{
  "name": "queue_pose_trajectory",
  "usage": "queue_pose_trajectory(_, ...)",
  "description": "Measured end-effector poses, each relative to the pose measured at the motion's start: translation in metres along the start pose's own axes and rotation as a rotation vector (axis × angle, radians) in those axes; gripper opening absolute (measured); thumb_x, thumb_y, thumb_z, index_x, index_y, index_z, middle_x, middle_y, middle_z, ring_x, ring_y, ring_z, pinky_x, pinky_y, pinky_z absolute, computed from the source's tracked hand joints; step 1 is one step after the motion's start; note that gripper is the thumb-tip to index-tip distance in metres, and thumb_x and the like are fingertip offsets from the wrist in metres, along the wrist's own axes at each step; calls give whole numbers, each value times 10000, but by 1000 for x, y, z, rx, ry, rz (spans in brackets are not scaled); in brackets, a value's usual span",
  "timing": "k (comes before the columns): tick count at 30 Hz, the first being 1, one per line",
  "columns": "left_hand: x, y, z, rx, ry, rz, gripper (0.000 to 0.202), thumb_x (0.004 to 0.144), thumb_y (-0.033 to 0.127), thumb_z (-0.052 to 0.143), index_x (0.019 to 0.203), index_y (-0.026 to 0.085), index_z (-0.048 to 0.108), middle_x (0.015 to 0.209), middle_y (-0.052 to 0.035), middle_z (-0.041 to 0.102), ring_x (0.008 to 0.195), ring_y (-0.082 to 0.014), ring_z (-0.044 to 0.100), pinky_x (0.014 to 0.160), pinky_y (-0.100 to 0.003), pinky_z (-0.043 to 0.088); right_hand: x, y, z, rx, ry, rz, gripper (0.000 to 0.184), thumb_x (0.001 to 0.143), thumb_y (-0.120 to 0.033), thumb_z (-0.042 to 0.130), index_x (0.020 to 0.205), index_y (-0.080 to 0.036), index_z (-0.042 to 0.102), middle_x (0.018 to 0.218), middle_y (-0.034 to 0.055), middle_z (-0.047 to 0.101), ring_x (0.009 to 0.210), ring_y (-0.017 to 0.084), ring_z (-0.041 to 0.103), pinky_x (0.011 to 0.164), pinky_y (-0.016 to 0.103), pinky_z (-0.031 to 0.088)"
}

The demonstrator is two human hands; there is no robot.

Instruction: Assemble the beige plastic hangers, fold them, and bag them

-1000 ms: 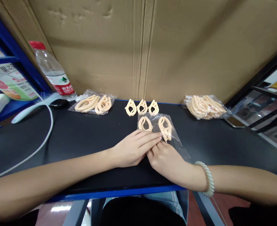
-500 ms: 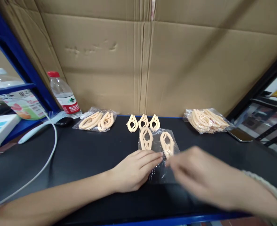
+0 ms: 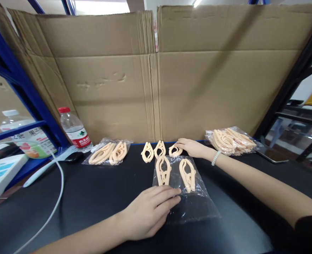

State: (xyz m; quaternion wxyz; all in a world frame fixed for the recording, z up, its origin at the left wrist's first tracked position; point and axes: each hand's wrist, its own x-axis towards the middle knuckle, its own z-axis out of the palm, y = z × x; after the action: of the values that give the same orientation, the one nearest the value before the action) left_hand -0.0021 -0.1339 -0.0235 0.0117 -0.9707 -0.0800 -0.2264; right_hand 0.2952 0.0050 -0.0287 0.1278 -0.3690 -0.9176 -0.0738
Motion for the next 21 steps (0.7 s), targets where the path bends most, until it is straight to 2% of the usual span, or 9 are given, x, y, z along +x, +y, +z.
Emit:
queue_pose_trajectory(2, 0, -1, 0, -7, -8, -2, 420, 880, 92, 461, 1297, 134, 487, 1322, -128, 587, 1187, -240, 560, 990, -367, 504, -11, 6, 0, -10, 1, 34, 561, 773, 93, 414, 1289, -84, 545, 1193, 166, 583, 1109, 235, 568, 976, 378, 469)
queue_pose_trajectory(5, 1, -1, 1, -26, 1, -19, 384, 890, 92, 455, 1267, 138, 513, 1313, -129, 592, 1172, -234, 568, 980, -369, 508, -29, 9, -2, -17, 13, 84, 463, 875, 15, 396, 1304, -96, 532, 1127, 153, 581, 961, 204, 624, 874, 335, 525)
queue_pose_trajectory(9, 1, -1, 2, -32, 14, -18, 350, 888, 96, 461, 1226, 138, 544, 1301, -131, 598, 1180, -249, 558, 984, -401, 502, -56, -1, -7, -35, 59, 128, 337, 977, -147, 375, 1239, -105, 582, 1129, 152, 581, 979, 217, 619, 904, 361, 522)
queue_pose_trajectory(12, 1, -1, 2, -23, -8, -28, 352, 892, 98, 455, 1227, 150, 552, 1305, -126, 596, 1186, -251, 554, 994, -411, 496, -81, -13, -11, -55, 88, 156, 314, 984, -176, 378, 1180, -107, 615, 1137, 157, 597, 1020, 235, 606, 925, 395, 519)
queue_pose_trajectory(16, 1, -2, 2, -39, -15, -34, 356, 900, 103, 456, 1239, 155, 553, 1311, -127, 588, 1194, -249, 549, 1003, -413, 492, -119, -33, -21, -115, 87, 195, 310, 987, -168, 375, 1184, -88, 600, 1121, 176, 624, 1003, 257, 613, 878, 423, 543)
queue_pose_trajectory(19, 2, -3, 3, -45, -21, -27, 357, 900, 96, 454, 1236, 146, 562, 1312, -130, 587, 1203, -254, 541, 995, -410, 500, -148, -56, -31, -230, 58, 198, 296, 987, -148, 372, 1159, -94, 607, 1114, 172, 640, 973, 247, 626, 834, 403, 562)
queue_pose_trajectory(21, 3, -4, 3, -40, -37, -20, 349, 907, 95, 448, 1229, 143, 574, 1300, -123, 600, 1202, -257, 543, 993, -414, 503, -167, -75, -38, -299, 33, 191, 323, 978, -115, 365, 1223, -99, 575, 1180, 171, 624, 986, 242, 628, 833, 398, 564)
